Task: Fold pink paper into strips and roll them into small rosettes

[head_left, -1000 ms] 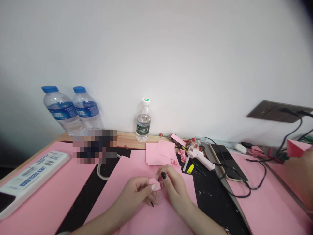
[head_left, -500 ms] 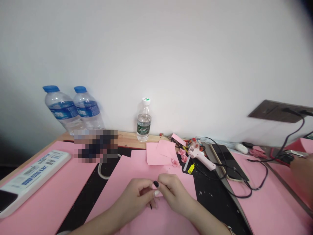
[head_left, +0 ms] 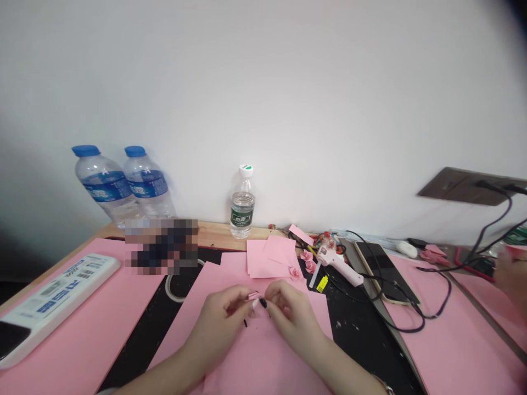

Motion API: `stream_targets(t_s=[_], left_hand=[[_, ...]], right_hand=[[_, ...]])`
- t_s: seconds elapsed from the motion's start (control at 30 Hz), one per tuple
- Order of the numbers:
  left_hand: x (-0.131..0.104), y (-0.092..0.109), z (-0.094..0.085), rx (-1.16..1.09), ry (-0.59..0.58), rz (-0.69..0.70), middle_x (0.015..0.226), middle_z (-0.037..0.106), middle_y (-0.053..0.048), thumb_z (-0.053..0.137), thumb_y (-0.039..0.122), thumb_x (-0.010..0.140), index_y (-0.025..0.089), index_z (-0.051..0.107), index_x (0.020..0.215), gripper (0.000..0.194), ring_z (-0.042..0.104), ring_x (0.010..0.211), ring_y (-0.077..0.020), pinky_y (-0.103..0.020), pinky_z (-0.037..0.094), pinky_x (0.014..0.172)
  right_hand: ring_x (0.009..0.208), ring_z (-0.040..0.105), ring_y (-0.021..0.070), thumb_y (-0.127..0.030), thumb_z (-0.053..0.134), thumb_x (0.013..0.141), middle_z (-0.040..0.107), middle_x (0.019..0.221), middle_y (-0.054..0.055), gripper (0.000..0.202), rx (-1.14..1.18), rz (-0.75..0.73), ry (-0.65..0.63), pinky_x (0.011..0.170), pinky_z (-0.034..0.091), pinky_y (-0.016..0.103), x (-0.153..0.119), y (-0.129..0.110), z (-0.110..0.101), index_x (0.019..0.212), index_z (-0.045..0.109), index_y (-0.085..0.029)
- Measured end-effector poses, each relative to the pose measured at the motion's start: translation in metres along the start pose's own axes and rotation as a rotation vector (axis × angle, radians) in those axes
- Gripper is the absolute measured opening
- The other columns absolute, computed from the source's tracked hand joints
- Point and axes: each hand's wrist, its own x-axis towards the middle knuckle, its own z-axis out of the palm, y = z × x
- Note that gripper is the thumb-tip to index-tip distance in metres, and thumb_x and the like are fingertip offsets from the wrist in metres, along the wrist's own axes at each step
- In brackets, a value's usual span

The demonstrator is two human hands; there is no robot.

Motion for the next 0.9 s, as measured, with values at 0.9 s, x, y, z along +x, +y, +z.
stream_targets(t_s=[0.9], left_hand=[[0.0012,0.0003,-0.0052,0.279,-0.094,0.244,0.091,0.069,-0.006,0.052,0.033,0.09,0.02,0.07,0.092,0.022,0.06,0.08,-0.0201,-0.026,0.045,0.069]], right_hand=[[0.054,0.047,0.0122,-0.036,0.058,0.086,0.052,0.062,-0.003,0.02,0.343,0.161,-0.051,0.052,0.039,0.024,0.0063,-0.0035,0.0038,0.077,0.055,-0.019]])
